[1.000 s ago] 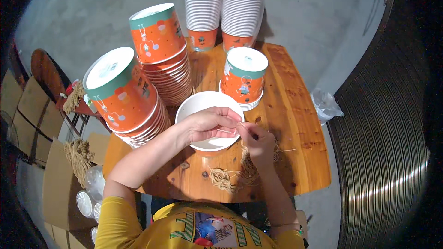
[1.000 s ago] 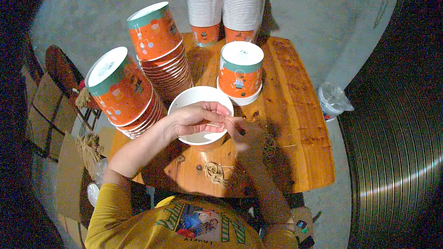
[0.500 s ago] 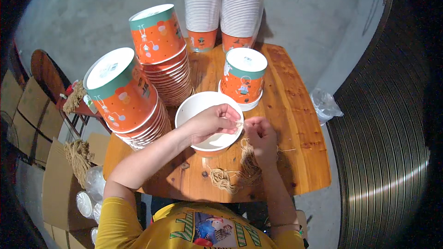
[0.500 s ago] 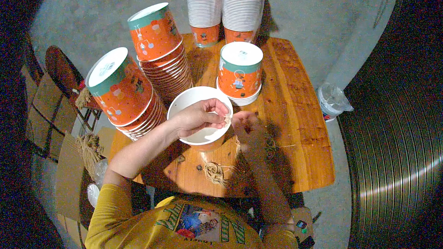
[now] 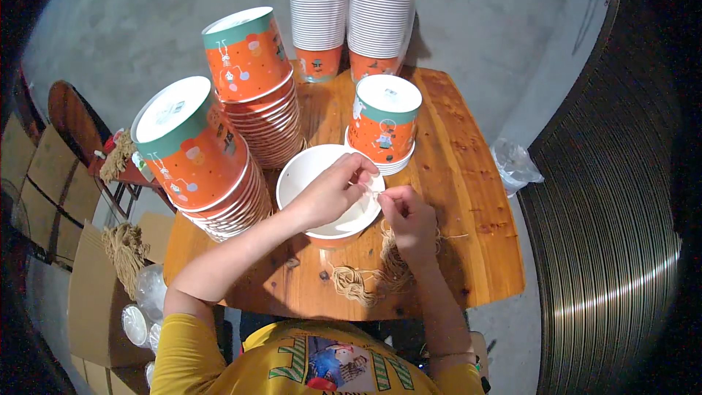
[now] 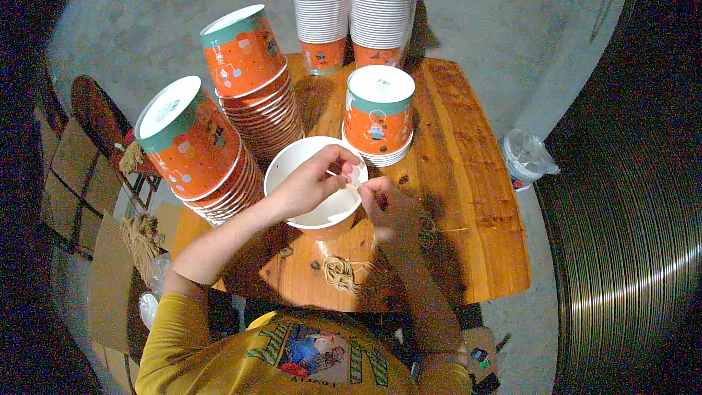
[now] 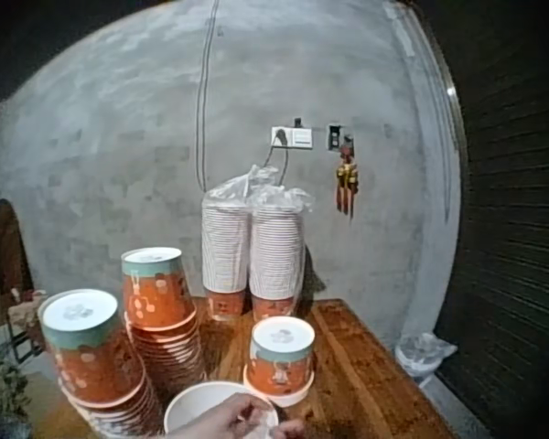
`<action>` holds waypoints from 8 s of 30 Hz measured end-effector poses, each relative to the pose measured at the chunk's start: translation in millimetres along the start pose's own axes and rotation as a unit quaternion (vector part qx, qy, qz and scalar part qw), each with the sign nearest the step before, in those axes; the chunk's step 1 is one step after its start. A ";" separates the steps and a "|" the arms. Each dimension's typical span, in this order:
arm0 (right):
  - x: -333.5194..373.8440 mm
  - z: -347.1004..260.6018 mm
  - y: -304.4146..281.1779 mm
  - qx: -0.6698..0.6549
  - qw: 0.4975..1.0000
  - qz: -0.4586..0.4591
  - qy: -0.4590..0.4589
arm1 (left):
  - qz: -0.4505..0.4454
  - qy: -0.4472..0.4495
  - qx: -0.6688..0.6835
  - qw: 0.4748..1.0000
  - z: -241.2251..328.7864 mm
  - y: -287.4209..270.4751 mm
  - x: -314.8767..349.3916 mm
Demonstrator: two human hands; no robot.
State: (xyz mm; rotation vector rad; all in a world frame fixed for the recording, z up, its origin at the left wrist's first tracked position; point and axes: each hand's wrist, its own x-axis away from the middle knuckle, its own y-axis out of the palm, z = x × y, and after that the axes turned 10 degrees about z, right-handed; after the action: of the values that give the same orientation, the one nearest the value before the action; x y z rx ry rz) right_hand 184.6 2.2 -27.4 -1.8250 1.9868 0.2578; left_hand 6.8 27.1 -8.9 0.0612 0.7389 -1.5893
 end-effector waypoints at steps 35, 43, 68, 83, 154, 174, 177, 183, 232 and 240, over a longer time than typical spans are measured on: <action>-4.7 10.8 -7.7 -0.044 0.998 -0.018 -0.040 | 0.004 -0.200 0.145 0.969 9.3 11.0 3.9; -6.5 9.6 -6.7 -0.094 0.994 -0.036 0.046 | -0.003 -0.215 0.187 0.959 7.9 12.8 2.5; -45.2 -4.9 -7.0 0.002 0.962 -0.156 0.223 | -0.038 -0.308 0.320 0.895 -1.9 3.7 -4.8; -16.8 -0.8 -13.7 0.008 0.998 -0.058 -0.030 | -0.055 -0.275 0.318 0.906 7.7 3.9 -2.0; -2.9 15.6 -14.0 -0.016 0.999 -0.031 -0.037 | -0.030 -0.271 0.215 0.938 14.5 11.3 2.7; 0.1 18.8 -17.9 -0.048 0.998 0.014 0.034 | -0.015 -0.173 0.128 0.976 7.0 13.3 6.3; -3.4 9.2 -18.1 -0.010 0.999 -0.034 -0.005 | -0.014 -0.163 0.109 0.981 7.3 13.6 6.4; -1.8 2.2 -12.3 0.076 0.993 -0.011 -0.085 | -0.004 -0.148 0.094 0.984 5.7 15.2 8.1; -57.3 3.5 19.5 0.154 0.953 0.014 -0.259 | 0.048 0.027 -0.227 0.972 20.7 -10.3 43.7; -60.1 -1.3 26.7 0.207 0.954 -0.034 -0.215 | 0.019 0.126 -0.168 0.978 21.8 -13.5 51.9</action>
State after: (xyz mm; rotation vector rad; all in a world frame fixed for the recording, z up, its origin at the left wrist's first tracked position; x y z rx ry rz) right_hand 160.7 59.1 -4.4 -1.4228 1.5344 0.1795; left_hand -6.6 -29.2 -9.5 0.0299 1.1899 -1.4153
